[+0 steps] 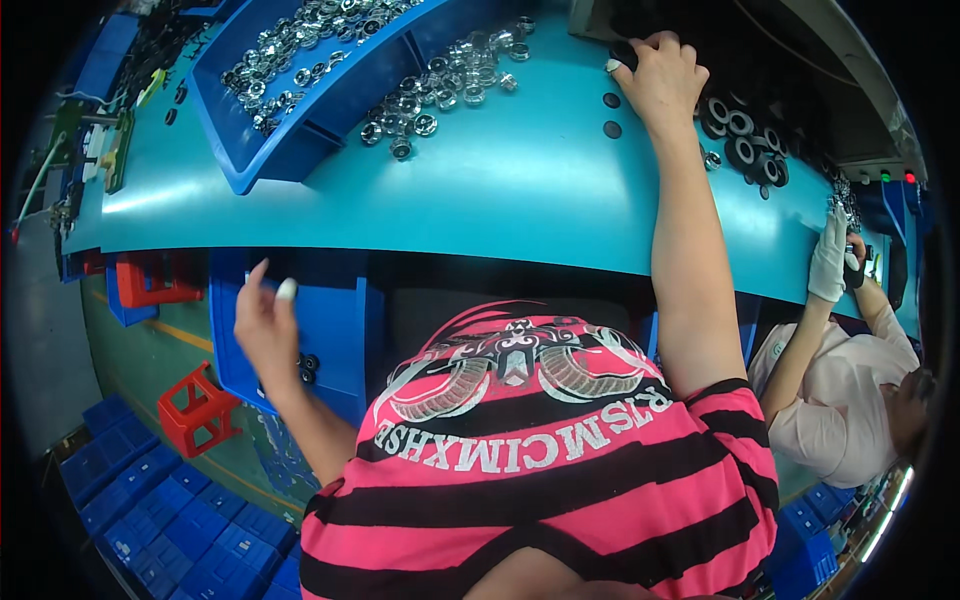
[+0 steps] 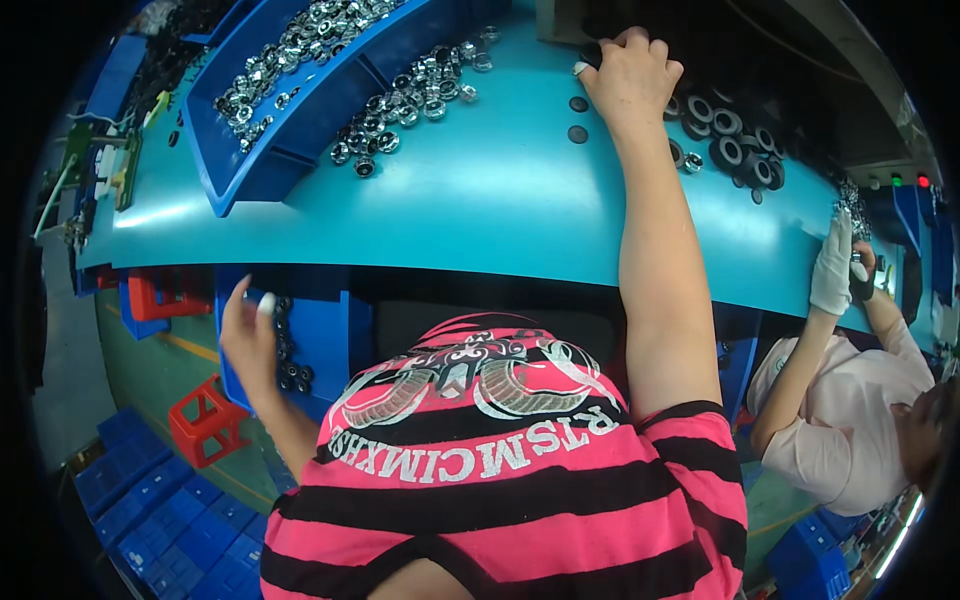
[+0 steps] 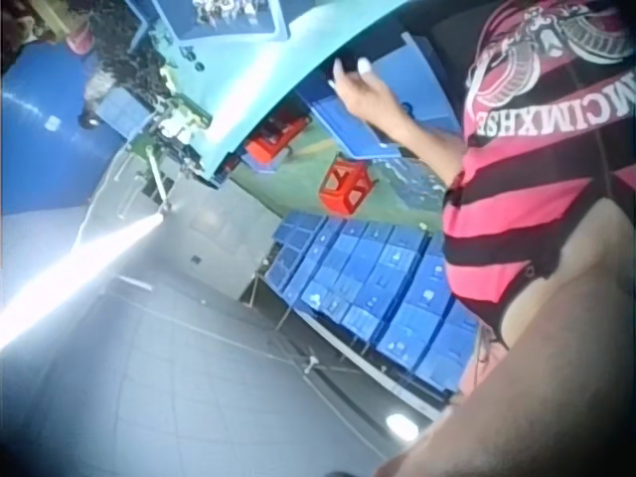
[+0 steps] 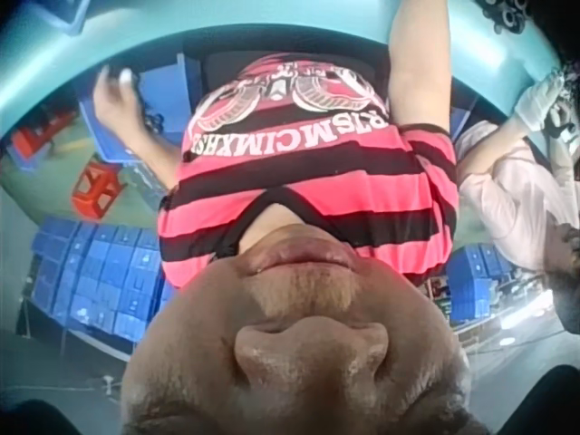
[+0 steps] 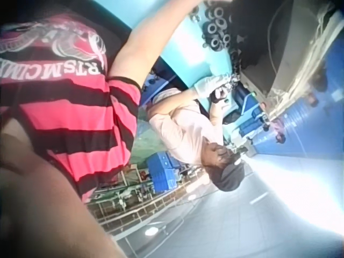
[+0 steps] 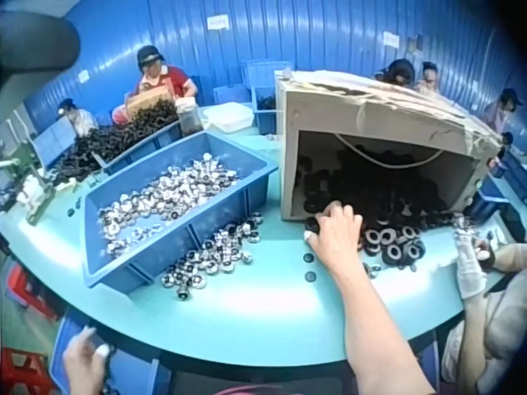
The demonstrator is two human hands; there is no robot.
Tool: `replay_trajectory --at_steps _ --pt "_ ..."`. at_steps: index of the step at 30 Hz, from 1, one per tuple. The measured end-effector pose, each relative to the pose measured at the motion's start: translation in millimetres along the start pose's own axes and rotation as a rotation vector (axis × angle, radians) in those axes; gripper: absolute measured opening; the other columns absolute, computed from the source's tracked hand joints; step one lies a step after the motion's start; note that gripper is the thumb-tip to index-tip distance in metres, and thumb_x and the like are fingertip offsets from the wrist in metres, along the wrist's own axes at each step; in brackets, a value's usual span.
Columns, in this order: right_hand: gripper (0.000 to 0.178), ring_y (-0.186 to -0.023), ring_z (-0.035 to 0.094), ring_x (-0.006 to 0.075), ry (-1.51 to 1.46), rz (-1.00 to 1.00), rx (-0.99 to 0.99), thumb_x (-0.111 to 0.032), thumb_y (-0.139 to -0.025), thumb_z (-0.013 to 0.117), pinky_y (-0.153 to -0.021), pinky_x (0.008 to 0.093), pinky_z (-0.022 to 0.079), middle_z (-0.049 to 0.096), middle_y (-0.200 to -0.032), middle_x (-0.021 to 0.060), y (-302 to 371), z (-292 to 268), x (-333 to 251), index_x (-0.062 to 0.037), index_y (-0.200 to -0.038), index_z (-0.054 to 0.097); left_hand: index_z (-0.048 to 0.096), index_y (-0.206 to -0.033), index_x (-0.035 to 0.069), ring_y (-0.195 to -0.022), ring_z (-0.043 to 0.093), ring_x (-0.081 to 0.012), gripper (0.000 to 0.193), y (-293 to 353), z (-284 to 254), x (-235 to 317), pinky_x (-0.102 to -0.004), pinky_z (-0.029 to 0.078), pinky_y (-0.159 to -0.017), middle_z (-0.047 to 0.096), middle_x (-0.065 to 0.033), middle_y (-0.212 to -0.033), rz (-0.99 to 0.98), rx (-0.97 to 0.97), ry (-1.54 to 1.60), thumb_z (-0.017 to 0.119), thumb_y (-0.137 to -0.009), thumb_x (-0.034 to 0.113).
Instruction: The worker is assembling small mechanical components consisting of metal rings and rubber gaskets at a factory workbench.
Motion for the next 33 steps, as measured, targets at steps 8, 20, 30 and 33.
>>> replay_trajectory --at_steps 8,20,30,33 --pt "0.044 -0.095 0.06 0.0213 -0.878 -0.12 -0.009 -0.028 -0.069 0.085 -0.083 0.0343 0.051 0.064 -0.108 0.0048 17 -35 -38 -0.0097 -0.107 0.07 0.067 -0.121 0.007 -0.073 0.06 -0.017 0.031 -42 100 166 -0.0297 0.049 -0.067 0.064 -0.0071 -0.087 0.501 -0.362 0.644 0.067 -0.09 0.009" --pt "0.038 -0.101 0.06 0.0203 -1.275 -0.251 -0.253 -0.012 -0.085 0.071 -0.087 0.0321 0.05 0.064 -0.118 0.0065 35 -30 -92 -0.0128 -0.123 0.069 0.04 -0.147 0.0 -0.107 0.063 -0.0245 0.055 -63 171 172 -0.039 0.053 -0.095 0.06 -0.0214 -0.127 -0.012 -0.894 1.794 0.055 -0.103 0.029" --pt "0.035 -0.105 0.057 0.0259 -0.764 -0.49 -0.049 -0.014 -0.083 0.073 -0.089 0.0378 0.05 0.064 -0.113 0.001 42 -1 -103 -0.0236 -0.117 0.071 0.036 -0.149 0.0 -0.106 0.063 -0.0247 0.051 -63 174 165 -0.0384 0.054 -0.095 0.055 -0.0294 -0.133 -0.044 -0.969 1.895 0.05 -0.105 0.023" --pt "0.031 -0.1 0.059 0.025 -0.801 -0.443 -0.108 -0.011 -0.084 0.071 -0.087 0.0366 0.051 0.065 -0.105 0.0025 42 -2 -100 -0.0208 -0.113 0.073 0.036 -0.149 0.0 -0.106 0.063 -0.0247 0.052 -62 173 165 -0.0381 0.054 -0.095 0.054 -0.0302 -0.134 -0.04 -0.98 1.891 0.05 -0.105 0.023"
Point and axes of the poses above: each hand's wrist, its own y-axis away from the middle knuckle, its own z-axis out of the palm, x = y × z, the point moved 1 cm from there along -y, towards the middle knuckle
